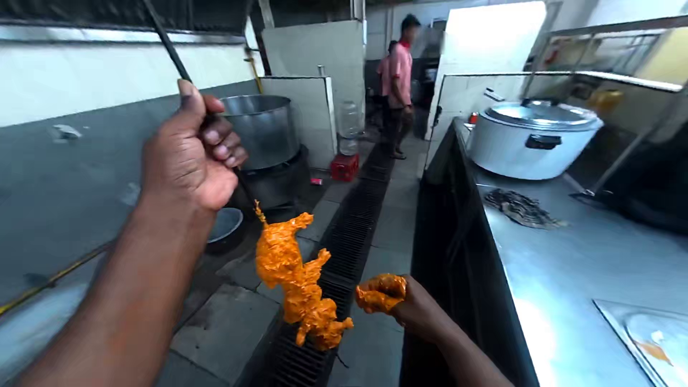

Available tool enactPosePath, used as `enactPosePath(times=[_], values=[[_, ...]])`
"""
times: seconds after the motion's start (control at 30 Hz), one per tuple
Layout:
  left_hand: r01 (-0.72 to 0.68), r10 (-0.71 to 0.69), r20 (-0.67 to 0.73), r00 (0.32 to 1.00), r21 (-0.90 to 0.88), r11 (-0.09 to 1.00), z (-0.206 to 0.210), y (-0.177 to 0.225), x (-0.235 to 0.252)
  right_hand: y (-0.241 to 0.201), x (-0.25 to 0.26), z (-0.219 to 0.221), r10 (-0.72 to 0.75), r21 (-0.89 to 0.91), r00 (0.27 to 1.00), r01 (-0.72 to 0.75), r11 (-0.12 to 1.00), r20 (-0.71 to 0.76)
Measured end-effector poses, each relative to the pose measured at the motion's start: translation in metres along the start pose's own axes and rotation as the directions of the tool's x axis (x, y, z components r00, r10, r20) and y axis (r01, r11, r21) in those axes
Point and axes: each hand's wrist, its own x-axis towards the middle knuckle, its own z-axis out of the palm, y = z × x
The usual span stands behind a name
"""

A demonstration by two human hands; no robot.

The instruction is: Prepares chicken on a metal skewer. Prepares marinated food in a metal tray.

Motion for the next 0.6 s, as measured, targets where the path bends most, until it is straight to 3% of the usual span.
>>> enactPosePath(times=[0.3,0.4,0.47,0.53,0.6], values=[[-0.086,0.085,-0.118,0.989,-0.008,0.996,0.008,0.038,0.011,-0.018,0.046,0.065,-0.195,0.061,0.955,0.213,0.975,-0.224],[-0.085,0.085,-0.151,0.985,0.01,0.996,0.017,0.042,0.009,-0.014,0.056,0.104,-0.26,0.002,0.846,0.295,0.955,-0.466],[-0.083,0.084,-0.175,0.981,0.015,0.996,0.023,0.043,0.01,-0.008,0.059,0.135,-0.325,-0.085,0.818,0.325,0.942,-0.475],[-0.076,0.079,-0.178,0.981,0.019,0.997,0.028,0.042,0.009,-0.001,0.059,0.158,-0.364,-0.161,0.835,0.326,0.932,-0.412],[-0.079,0.083,-0.176,0.981,0.027,0.997,0.029,0.042,0.008,0.011,0.063,0.168,-0.415,-0.171,0.791,0.379,0.909,-0.45]])
